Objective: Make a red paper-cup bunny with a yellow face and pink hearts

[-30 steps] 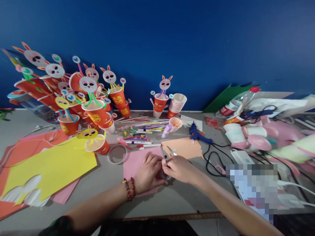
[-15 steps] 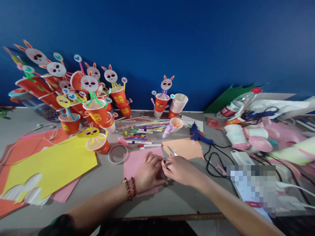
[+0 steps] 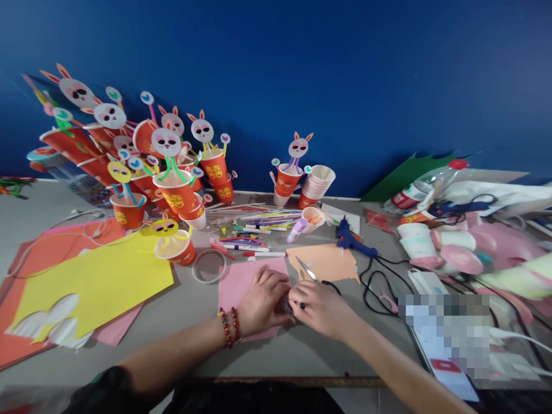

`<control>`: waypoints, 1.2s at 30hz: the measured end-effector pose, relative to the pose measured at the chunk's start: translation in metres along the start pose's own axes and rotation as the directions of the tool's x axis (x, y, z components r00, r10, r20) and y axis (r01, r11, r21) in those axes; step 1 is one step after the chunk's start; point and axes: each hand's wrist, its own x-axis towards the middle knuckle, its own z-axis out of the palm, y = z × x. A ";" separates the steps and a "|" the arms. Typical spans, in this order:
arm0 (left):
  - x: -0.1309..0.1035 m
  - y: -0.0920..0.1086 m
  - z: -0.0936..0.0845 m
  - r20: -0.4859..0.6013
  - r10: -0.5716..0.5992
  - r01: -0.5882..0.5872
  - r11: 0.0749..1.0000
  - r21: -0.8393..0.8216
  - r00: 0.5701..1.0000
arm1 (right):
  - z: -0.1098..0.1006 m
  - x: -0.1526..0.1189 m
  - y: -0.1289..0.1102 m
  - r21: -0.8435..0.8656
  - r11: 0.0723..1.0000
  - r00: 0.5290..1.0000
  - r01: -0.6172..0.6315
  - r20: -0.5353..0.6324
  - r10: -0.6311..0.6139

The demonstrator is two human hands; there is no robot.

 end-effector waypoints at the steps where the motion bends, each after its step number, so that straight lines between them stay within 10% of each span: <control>1: 0.000 0.000 0.000 -0.004 -0.003 0.003 1.000 0.003 1.000 | 0.003 -0.003 0.001 0.007 1.000 1.000 0.004 -0.026 -0.003; 21: 0.000 0.002 -0.004 -0.006 -0.017 0.017 1.000 -0.011 1.000 | 0.027 -0.027 0.000 0.260 0.965 0.955 0.030 -0.294 0.050; 36: -0.002 0.003 -0.004 0.009 0.002 -0.002 1.000 -0.007 1.000 | 0.044 -0.050 -0.001 0.513 0.831 0.729 -0.218 -0.480 0.487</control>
